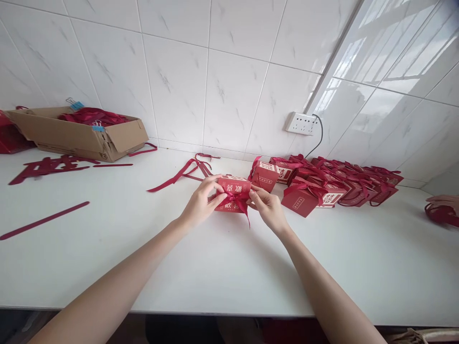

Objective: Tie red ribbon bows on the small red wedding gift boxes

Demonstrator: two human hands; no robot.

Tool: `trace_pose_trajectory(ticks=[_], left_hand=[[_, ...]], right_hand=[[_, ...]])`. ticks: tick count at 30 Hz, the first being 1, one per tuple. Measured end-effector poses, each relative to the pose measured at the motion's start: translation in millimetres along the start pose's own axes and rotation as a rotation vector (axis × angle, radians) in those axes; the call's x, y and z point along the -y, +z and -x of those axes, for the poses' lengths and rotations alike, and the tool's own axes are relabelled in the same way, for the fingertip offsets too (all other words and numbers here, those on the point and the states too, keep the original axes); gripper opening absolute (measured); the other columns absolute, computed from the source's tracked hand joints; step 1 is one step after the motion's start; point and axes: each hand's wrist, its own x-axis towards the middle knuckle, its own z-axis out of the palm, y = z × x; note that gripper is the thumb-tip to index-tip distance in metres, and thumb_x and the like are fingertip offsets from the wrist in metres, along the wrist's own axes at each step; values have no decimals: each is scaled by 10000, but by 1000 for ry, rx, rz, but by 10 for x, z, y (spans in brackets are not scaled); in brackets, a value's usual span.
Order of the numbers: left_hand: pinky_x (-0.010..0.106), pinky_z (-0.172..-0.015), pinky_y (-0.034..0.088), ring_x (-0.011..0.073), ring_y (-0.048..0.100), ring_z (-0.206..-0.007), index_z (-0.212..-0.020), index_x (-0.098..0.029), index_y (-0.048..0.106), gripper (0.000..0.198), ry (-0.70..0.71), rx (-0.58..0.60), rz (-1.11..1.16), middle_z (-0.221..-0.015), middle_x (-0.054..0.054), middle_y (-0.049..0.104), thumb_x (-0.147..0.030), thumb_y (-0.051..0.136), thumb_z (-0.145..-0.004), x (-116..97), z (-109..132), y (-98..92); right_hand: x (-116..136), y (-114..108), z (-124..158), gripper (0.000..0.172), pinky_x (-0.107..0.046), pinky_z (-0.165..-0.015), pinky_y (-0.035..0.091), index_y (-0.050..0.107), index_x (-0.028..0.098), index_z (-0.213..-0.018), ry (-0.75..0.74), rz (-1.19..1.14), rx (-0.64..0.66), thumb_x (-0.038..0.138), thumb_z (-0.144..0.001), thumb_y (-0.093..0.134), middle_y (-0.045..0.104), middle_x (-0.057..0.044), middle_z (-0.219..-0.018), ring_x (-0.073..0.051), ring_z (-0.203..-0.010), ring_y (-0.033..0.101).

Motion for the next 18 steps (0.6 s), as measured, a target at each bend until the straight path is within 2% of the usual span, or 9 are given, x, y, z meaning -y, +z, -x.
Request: trace_pose_trajectory(ticks=[3, 6, 11, 15, 18], left_hand=[[337, -804, 572, 246, 440, -1277, -793, -209, 525, 112, -35, -26, 16, -1286, 73, 506, -312, 563, -815, 25, -15, -10], [289, -699, 582, 236, 484, -1212, -765, -204, 532, 129, -8, -25, -45, -1170, 74, 524, -320, 572, -805, 46, -19, -20], [204, -552, 507, 164, 598, -944, -784, -206, 541, 161, 100, -116, -289, -970, 47, 560, -347, 511, -855, 46, 5, -15], [193, -561, 499, 125, 599, -785, -771, -200, 541, 197, 183, -160, -345, -819, 20, 585, -355, 482, -878, 60, 21, 2], [209, -593, 526, 124, 593, -743, -761, -199, 547, 183, 150, -156, -247, -767, 7, 600, -353, 511, -853, 50, 17, 5]], right_hand=[[11, 3, -1, 424, -356, -844, 572, 618, 179, -661, 18, -71, -12, 544, -841, 501, 554, -76, -1325, -278, -1160, 566], [21, 7, -2, 412, -358, -848, 576, 623, 169, -650, 35, -124, -29, 532, -823, 533, 569, -88, -1295, -271, -1100, 599], [26, 33, 7, 377, -357, -833, 589, 683, 168, -752, 59, -130, -51, 509, -825, 542, 574, -98, -1263, -265, -1073, 607], [12, 48, 24, 373, -357, -849, 584, 703, 181, -772, 17, -67, -81, 499, -848, 524, 562, -87, -1269, -261, -1113, 587], [-30, 52, 6, 371, -355, -844, 584, 698, 181, -761, 14, -44, -104, 493, -853, 517, 553, -92, -1269, -258, -1119, 583]])
